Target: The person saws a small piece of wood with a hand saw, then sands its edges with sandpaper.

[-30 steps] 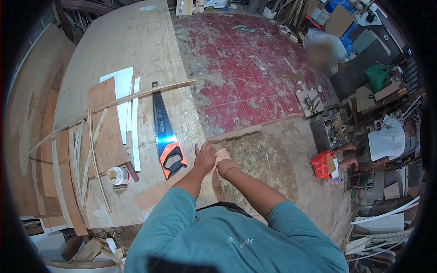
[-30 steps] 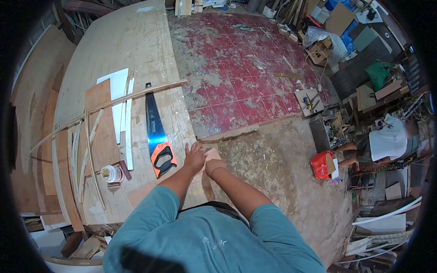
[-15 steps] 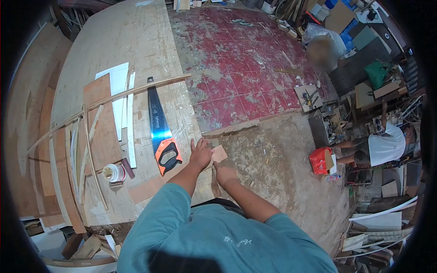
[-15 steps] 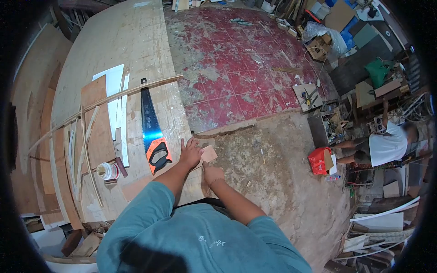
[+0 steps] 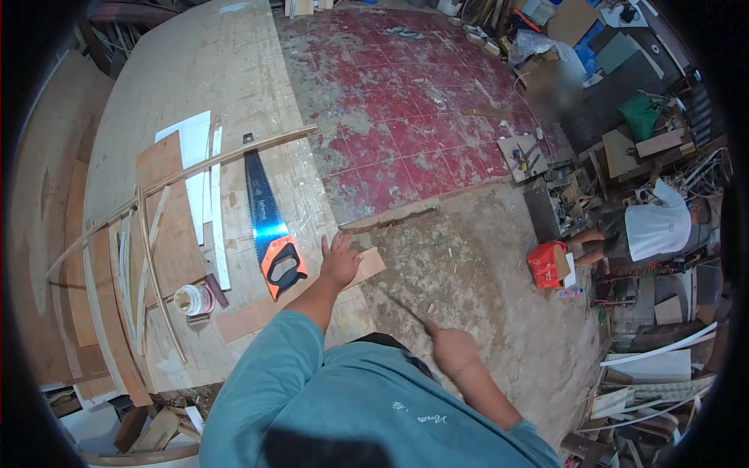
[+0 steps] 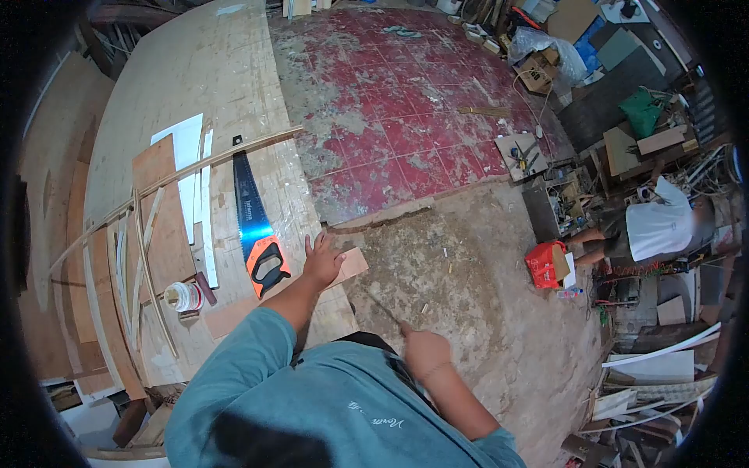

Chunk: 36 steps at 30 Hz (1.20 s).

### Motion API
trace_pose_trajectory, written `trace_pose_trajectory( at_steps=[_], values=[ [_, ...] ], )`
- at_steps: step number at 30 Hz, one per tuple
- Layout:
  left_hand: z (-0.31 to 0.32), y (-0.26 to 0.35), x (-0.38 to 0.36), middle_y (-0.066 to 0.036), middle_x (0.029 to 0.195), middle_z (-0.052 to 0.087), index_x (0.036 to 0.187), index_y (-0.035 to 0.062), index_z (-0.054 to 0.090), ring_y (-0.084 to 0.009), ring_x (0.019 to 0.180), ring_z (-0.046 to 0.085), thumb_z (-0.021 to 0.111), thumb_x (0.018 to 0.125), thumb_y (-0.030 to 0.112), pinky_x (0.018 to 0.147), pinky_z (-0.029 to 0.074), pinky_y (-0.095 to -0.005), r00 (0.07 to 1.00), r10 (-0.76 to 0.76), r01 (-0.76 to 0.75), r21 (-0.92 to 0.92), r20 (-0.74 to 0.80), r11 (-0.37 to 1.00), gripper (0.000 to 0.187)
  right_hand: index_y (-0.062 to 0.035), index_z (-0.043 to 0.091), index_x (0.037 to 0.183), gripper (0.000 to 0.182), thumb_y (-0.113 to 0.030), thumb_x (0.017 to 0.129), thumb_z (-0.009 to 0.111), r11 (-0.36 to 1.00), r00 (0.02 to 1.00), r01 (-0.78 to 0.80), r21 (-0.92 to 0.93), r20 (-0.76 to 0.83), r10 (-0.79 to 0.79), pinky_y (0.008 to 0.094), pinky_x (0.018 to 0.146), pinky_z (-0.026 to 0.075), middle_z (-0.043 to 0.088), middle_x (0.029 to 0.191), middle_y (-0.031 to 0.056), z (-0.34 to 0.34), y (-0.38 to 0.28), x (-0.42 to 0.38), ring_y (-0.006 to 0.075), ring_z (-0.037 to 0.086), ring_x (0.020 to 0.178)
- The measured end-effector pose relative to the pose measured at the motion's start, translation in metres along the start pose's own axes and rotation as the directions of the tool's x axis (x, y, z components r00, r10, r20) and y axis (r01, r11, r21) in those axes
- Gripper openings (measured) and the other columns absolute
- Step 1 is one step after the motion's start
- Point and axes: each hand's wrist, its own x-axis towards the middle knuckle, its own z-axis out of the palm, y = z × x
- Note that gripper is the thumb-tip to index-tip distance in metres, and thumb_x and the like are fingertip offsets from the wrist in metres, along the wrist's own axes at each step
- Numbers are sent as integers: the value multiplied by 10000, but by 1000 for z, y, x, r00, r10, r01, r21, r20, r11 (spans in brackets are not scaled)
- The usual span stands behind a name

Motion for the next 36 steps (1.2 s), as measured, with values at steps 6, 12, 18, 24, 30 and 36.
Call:
trace_pose_trajectory(
  at_steps=[6,12,18,24,30,36],
  values=[
    [-1,-2,-9,-149,1436,354,1141,91,634,-310,1405,180,499,883,460,1125,-26,-552,999,38,-37,30,-33,999,470,-162,570,1226,377,-133,854,520,967,894,-23,255,-428,134,452,659,513,664,843,207,11,71,-17,356,661,778],
    [-8,-6,-78,-200,1361,379,1353,26,375,-362,1324,295,706,694,477,1126,119,-546,986,8,-1,38,-166,999,864,-46,599,956,155,-140,858,524,472,974,190,861,-225,17,316,498,433,564,645,62,65,28,86,159,544,548],
    [-21,-28,-146,-194,1287,428,1252,-21,475,-349,1273,350,740,675,336,1098,263,-443,994,52,-50,15,-99,999,729,-56,551,892,112,-141,881,479,353,882,401,845,-252,-399,266,464,402,494,628,15,78,-118,184,115,477,524],
    [-50,-54,-196,-202,1278,444,1218,-32,505,-349,1243,379,729,690,293,1071,318,-412,971,-195,196,-7,-141,981,660,-45,540,1199,399,-348,940,512,35,712,456,889,-341,-614,321,804,455,587,1018,55,69,-239,250,141,544,952],
    [-50,-87,-235,-227,1403,356,1302,20,470,-390,1315,313,703,745,275,1105,278,-427,913,-382,371,-101,-143,923,655,-84,574,1135,644,-570,726,679,887,978,155,434,-191,-77,485,944,403,600,1155,146,71,-238,234,347,537,1121],
    [-47,-95,-238,-249,1456,278,1352,9,425,-395,1366,241,699,750,290,1129,244,-427,916,-402,400,-85,-9,913,719,-91,555,1181,731,-581,669,730,915,996,75,397,-71,-51,483,938,413,634,1101,117,62,-245,248,319,551,1121]
  ],
)
